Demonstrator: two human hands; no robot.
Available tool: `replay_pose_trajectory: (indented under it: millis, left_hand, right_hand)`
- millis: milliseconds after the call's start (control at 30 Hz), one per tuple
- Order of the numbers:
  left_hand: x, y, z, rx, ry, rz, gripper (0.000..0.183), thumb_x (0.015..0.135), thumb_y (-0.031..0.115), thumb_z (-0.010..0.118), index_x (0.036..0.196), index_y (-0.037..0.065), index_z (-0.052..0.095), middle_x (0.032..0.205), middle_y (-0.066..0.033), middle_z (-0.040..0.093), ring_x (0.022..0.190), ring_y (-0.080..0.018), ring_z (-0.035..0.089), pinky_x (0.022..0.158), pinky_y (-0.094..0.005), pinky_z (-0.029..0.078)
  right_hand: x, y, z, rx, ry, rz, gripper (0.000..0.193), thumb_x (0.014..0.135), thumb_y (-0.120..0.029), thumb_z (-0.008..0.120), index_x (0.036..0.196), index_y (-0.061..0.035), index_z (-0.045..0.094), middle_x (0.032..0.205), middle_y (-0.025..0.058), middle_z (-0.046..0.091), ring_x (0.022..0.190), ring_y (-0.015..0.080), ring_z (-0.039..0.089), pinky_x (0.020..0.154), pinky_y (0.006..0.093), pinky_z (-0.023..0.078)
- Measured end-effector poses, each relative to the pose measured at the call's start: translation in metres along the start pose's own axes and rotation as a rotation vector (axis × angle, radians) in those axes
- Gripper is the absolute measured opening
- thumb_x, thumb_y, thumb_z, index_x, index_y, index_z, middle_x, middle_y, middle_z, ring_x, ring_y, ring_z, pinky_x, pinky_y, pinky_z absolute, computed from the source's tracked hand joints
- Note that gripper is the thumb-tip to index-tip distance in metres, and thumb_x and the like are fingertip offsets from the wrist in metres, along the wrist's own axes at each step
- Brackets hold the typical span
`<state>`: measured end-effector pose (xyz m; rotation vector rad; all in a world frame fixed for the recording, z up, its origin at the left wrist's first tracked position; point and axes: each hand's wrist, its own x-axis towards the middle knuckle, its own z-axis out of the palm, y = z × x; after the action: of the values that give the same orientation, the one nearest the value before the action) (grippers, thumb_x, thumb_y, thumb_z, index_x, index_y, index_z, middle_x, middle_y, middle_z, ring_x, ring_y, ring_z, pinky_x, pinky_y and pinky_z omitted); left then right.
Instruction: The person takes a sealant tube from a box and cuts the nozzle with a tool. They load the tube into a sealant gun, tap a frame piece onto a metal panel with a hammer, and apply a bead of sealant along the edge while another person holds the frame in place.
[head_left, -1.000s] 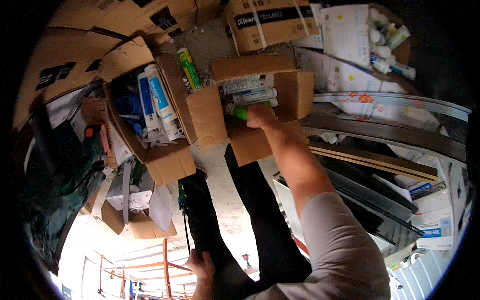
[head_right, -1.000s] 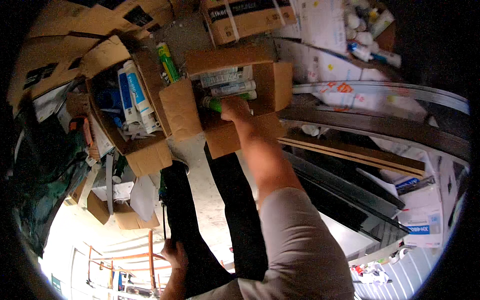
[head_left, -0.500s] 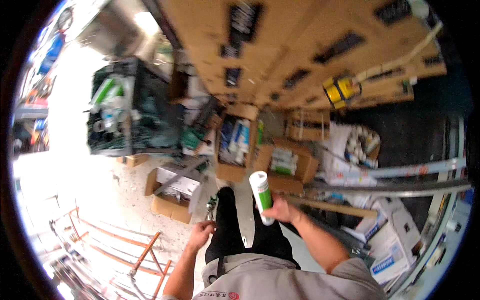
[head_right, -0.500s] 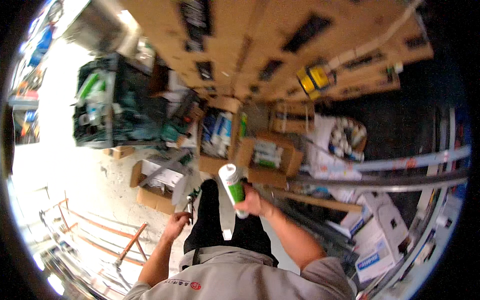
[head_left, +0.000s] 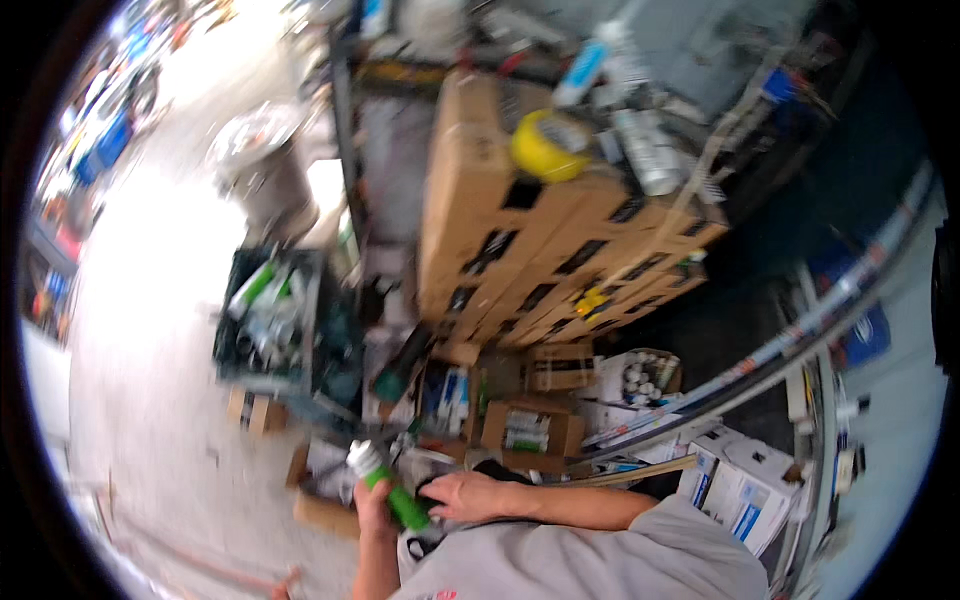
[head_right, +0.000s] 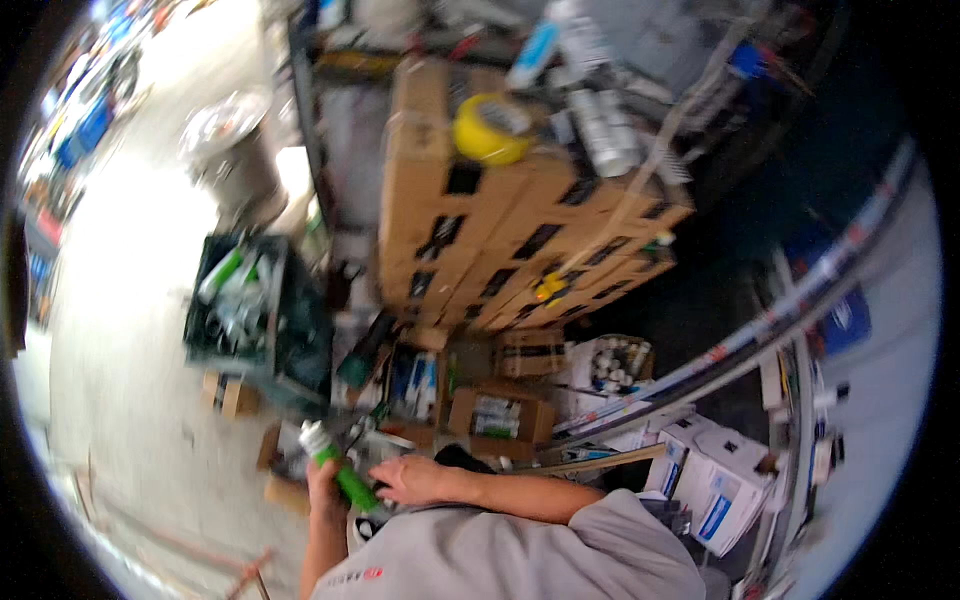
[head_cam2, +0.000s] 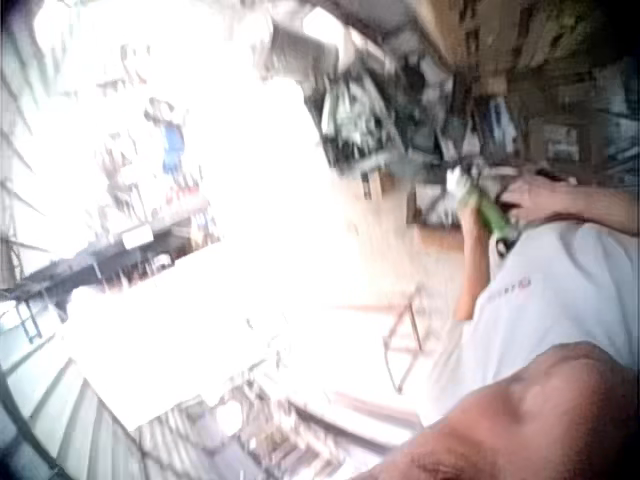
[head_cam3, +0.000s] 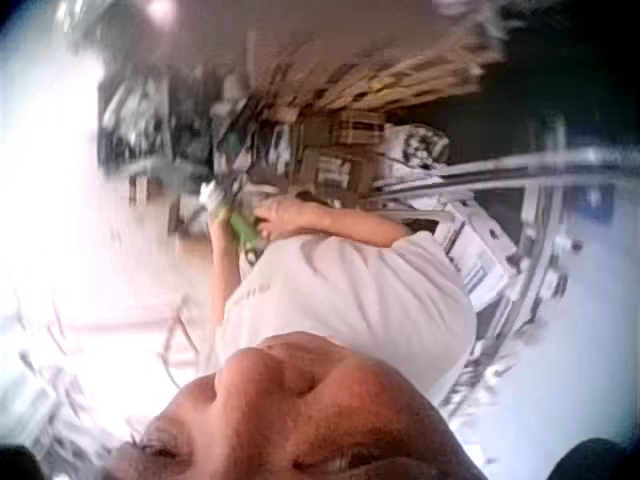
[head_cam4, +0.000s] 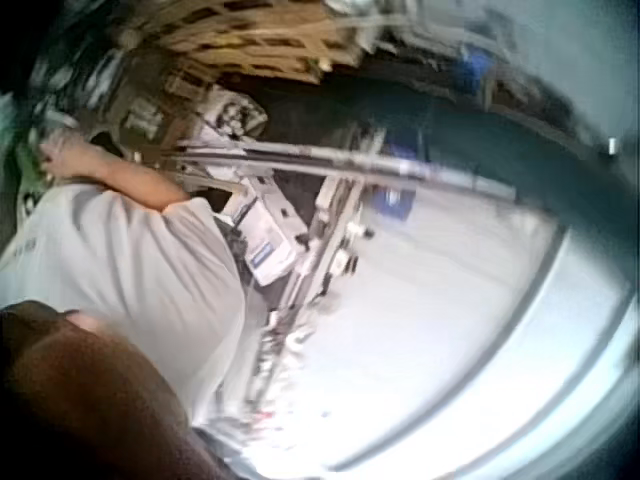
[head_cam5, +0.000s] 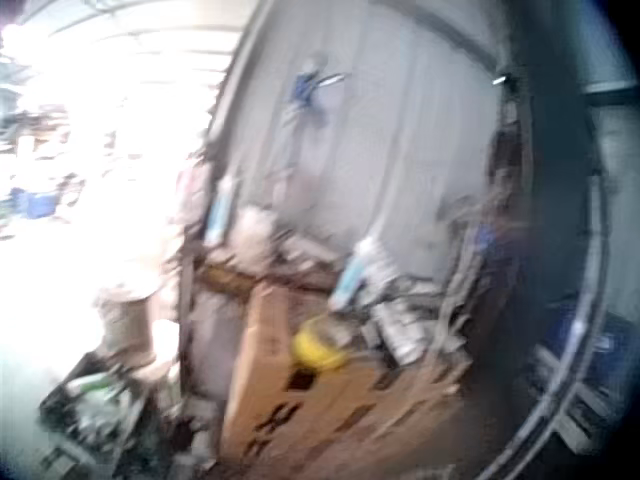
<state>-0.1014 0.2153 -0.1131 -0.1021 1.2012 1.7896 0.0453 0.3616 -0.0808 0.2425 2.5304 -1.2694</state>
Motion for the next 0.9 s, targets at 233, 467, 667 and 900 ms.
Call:
replay_pose_trajectory:
  millis: [233,467,667,900]
  left_hand:
    - [-0.003,0.025,0.018,0.2,0.003,0.095,0.042,0.069,0.02,0.068,0.104,-0.001,0.059,0.086,-0.0072,0.061,0.073,-0.0213,0.062,0.066,-0.0339,0.052]
    - [-0.017,0.024,0.008,0.335,0.062,0.192,0.031,0.075,0.018,0.064,0.1,0.001,0.057,0.083,-0.0051,0.058,0.071,-0.0178,0.059,0.064,-0.0319,0.049]
    - [-0.049,0.015,0.025,0.301,0.23,0.248,0.034,0.075,0.016,0.063,0.106,0.003,0.056,0.084,-0.0045,0.058,0.071,-0.0181,0.057,0.063,-0.0316,0.047]
    - [-0.083,0.004,0.062,0.237,0.307,0.195,0.036,0.075,0.012,0.064,0.109,0.002,0.056,0.087,-0.0059,0.06,0.075,-0.0189,0.06,0.064,-0.0325,0.05]
  right_hand:
    - [-0.031,0.003,-0.157,-0.057,0.566,0.017,0.031,0.093,-0.038,0.063,0.092,-0.0078,0.071,0.085,0.0193,0.069,0.08,0.038,0.068,0.07,0.0479,0.053]
    - [-0.12,0.03,-0.351,-0.267,1.176,0.134,0.024,0.098,-0.027,0.059,0.085,-0.0074,0.062,0.063,0.0101,0.059,0.054,0.0227,0.058,0.052,0.0396,0.047]
    - [-0.167,0.054,-0.487,-0.707,1.388,0.178,0.016,0.09,-0.017,0.063,0.097,-0.0055,0.071,0.097,0.016,0.069,0.096,0.0349,0.063,0.085,0.0492,0.048]
    - [-0.122,0.074,-0.526,-0.788,0.75,0.716,0.037,0.089,-0.015,0.062,0.122,0.0004,0.068,0.148,0.0215,0.044,0.143,0.0396,0.029,0.116,0.0619,0.016]
